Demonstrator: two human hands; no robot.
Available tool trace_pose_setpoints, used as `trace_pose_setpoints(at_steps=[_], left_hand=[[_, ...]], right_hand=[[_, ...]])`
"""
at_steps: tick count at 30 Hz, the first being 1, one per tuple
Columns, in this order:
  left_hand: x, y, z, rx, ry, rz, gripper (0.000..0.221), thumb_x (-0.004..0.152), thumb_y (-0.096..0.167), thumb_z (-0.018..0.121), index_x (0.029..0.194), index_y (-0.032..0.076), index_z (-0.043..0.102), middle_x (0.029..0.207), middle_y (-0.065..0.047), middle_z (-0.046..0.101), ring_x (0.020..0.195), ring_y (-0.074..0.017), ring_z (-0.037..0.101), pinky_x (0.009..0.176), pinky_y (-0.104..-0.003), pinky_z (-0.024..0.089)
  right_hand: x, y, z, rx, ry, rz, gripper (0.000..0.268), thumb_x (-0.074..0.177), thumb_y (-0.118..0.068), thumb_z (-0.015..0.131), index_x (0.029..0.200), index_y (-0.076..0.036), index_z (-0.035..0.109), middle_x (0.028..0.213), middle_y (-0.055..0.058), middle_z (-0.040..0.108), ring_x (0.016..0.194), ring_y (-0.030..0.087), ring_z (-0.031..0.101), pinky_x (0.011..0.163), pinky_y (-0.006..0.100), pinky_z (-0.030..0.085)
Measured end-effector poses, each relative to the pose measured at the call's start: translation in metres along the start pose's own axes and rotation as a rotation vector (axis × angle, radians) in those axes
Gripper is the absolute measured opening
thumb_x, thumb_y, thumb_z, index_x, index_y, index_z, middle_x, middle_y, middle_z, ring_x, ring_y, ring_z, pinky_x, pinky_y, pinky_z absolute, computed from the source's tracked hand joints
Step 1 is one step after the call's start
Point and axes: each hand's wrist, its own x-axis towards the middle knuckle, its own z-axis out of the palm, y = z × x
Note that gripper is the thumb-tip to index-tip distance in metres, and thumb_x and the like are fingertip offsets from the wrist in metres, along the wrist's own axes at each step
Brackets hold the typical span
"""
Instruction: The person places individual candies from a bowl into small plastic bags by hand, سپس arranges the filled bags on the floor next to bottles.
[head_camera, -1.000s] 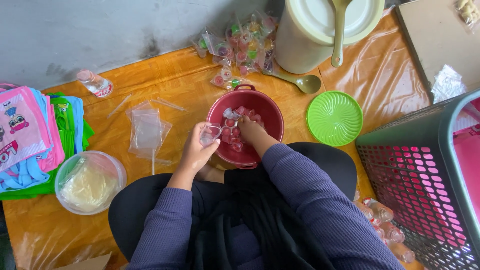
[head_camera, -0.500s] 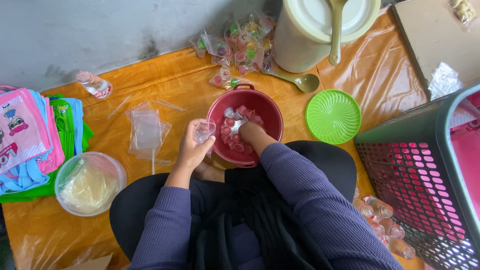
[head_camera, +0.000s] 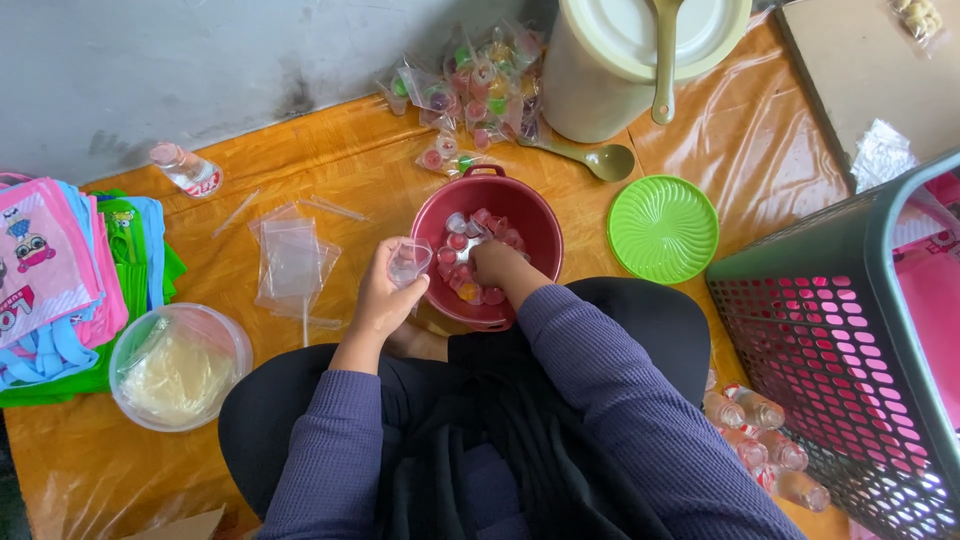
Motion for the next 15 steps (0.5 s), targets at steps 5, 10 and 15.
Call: trace_pose_setpoints(at_steps=[5,10,15], left_hand=[[-0.001,-0.003,-0.002,0.006,-0.001,0.008,0.057,0.072,0.02,0.079,0.126,0.023,0.063,0.108,-0.007,0.072,0.109,-0.028,0.067,0.094,-0.045,0.053],[0.001,0.0,-0.001,0.015,-0.007,0.023,0.058,0.071,0.019,0.08,0.126,0.021,0.063,0.108,-0.009,0.072,0.108,-0.0307,0.068,0.092,-0.047,0.053],[0.001,0.0,-0.002,0.016,-0.02,0.0,0.058,0.07,0.019,0.078,0.126,0.024,0.063,0.11,-0.008,0.071,0.108,-0.0288,0.067,0.092,-0.045,0.053]], right_hand=[[-0.002,-0.016,0.009,-0.012,-0.165,-0.022,0.041,0.089,-0.038,0.06,0.121,-0.016,0.071,0.122,0.014,0.072,0.122,0.037,0.065,0.1,0.052,0.054],[-0.073,-0.065,-0.055,0.026,-0.322,-0.065,0.052,0.092,-0.049,0.054,0.13,-0.015,0.063,0.131,0.02,0.068,0.129,0.039,0.06,0.108,0.05,0.048],[-0.113,-0.09,-0.102,0.14,-0.422,-0.105,0.059,0.081,-0.036,0.071,0.135,-0.015,0.061,0.135,0.022,0.065,0.131,0.04,0.059,0.108,0.048,0.05]])
